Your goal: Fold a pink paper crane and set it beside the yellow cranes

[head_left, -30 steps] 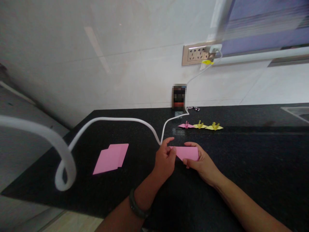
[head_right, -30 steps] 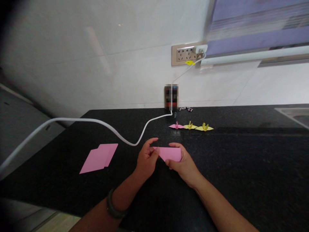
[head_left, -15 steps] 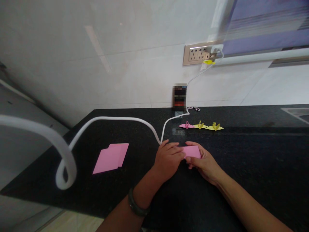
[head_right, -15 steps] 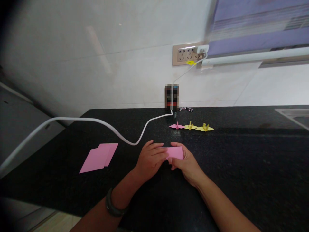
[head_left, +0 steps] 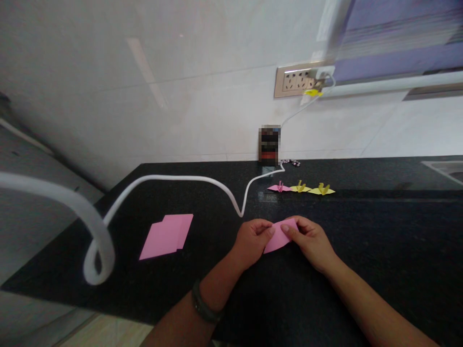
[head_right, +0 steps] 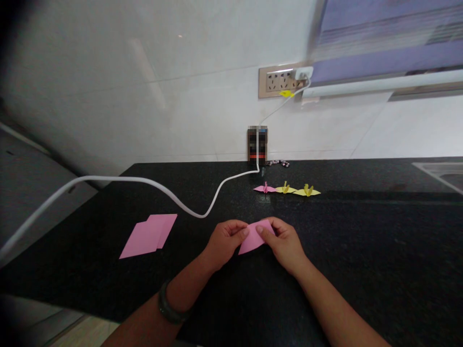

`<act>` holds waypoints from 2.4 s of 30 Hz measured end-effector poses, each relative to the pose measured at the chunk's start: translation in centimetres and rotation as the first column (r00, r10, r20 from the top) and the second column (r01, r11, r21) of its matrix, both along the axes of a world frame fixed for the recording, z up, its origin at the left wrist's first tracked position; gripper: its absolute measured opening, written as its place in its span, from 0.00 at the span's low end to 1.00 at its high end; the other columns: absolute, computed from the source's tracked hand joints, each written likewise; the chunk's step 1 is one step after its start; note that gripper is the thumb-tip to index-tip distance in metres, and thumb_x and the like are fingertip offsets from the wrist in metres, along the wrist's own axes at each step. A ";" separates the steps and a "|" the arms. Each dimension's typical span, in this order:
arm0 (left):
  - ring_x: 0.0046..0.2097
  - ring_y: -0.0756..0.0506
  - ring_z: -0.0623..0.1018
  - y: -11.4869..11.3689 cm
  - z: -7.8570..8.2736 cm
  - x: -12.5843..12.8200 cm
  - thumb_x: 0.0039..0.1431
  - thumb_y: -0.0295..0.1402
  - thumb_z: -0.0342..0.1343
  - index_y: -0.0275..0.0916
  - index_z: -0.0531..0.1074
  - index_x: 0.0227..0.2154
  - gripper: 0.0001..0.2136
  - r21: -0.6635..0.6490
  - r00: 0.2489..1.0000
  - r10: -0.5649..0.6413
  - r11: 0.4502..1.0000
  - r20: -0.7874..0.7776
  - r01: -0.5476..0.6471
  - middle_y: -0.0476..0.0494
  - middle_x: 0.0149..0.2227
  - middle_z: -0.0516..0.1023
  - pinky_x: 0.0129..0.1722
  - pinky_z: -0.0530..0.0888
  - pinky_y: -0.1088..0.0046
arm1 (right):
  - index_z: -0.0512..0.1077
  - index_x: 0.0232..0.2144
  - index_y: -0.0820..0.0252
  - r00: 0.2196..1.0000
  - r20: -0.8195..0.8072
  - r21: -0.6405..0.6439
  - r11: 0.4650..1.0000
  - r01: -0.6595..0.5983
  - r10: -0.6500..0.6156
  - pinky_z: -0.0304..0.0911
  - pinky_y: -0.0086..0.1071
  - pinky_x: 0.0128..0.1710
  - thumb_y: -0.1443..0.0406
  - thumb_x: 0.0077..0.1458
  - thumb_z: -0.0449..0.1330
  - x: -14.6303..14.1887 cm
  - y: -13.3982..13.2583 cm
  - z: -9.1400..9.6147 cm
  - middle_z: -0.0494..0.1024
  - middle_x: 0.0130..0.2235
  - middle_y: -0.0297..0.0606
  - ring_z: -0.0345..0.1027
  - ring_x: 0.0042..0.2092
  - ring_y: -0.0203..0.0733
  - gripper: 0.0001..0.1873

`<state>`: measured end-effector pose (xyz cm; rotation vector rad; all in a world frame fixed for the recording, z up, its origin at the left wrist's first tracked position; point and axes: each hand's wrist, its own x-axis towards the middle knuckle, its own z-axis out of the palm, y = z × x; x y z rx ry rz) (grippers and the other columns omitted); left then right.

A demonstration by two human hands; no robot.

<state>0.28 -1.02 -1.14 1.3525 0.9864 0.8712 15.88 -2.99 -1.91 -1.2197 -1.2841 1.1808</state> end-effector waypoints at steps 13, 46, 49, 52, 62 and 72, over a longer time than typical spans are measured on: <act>0.23 0.54 0.64 0.4 0.1 -0.3 0.47 0.36 0.51 0.32 0.70 0.28 0.11 -0.150 0.997 0.042 0.988 0.058 -0.033 0.48 0.22 0.69 0.23 0.61 0.79 | 0.67 0.43 0.46 0.866 0.500 0.413 0.884 -0.217 -0.021 0.60 0.33 0.32 0.65 0.51 0.51 1.0 0.2 0.4 0.67 0.33 0.37 0.61 0.36 0.39 0.16; 0.20 0.55 0.63 0.9 -0.3 -0.3 0.43 0.32 0.53 0.32 0.67 0.24 0.06 -0.369 0.959 0.147 0.928 0.243 -0.049 0.50 0.19 0.65 0.20 0.60 0.79 | 0.60 0.50 0.48 0.649 0.759 0.369 0.792 -0.487 0.045 0.59 0.38 0.37 0.65 0.52 0.50 1.0 0.2 1.0 0.69 0.38 0.40 0.61 0.39 0.42 0.21; 0.20 0.55 0.63 0.9 -0.5 -0.3 0.43 0.31 0.52 0.33 0.67 0.24 0.06 -0.381 0.956 0.152 0.923 0.250 -0.047 0.50 0.19 0.65 0.21 0.60 0.79 | 0.59 0.50 0.48 0.648 0.760 0.363 0.793 -0.488 0.051 0.59 0.38 0.37 0.65 0.52 0.50 1.0 0.2 1.0 0.69 0.39 0.40 0.60 0.40 0.43 0.21; 0.19 0.55 0.64 1.0 -0.6 -0.4 0.43 0.31 0.52 0.33 0.66 0.24 0.06 -0.403 0.953 0.143 0.915 0.267 -0.024 0.50 0.19 0.65 0.20 0.60 0.79 | 0.59 0.50 0.49 0.641 0.766 0.359 0.794 -0.490 0.050 0.59 0.38 0.38 0.65 0.52 0.50 1.0 0.1 1.0 0.68 0.39 0.41 0.60 0.40 0.43 0.21; 0.18 0.56 0.62 1.0 -0.4 -0.3 0.44 0.40 0.53 0.34 0.64 0.23 0.13 -0.368 0.965 0.126 0.929 0.229 -0.034 0.51 0.18 0.64 0.18 0.57 0.79 | 0.60 0.50 0.52 0.627 0.777 0.364 0.779 -0.510 0.048 0.59 0.37 0.38 0.66 0.52 0.51 1.0 0.1 0.9 0.68 0.39 0.41 0.60 0.40 0.42 0.21; 0.19 0.56 0.60 1.0 -1.0 -0.2 0.44 0.38 0.54 0.34 0.66 0.20 0.10 -0.221 0.978 0.172 0.965 0.121 -0.142 0.52 0.18 0.64 0.20 0.56 0.79 | 0.60 0.50 0.52 0.604 0.794 0.337 0.778 -0.531 0.068 0.59 0.36 0.38 0.65 0.53 0.50 0.9 0.0 1.2 0.68 0.38 0.40 0.60 0.40 0.40 0.20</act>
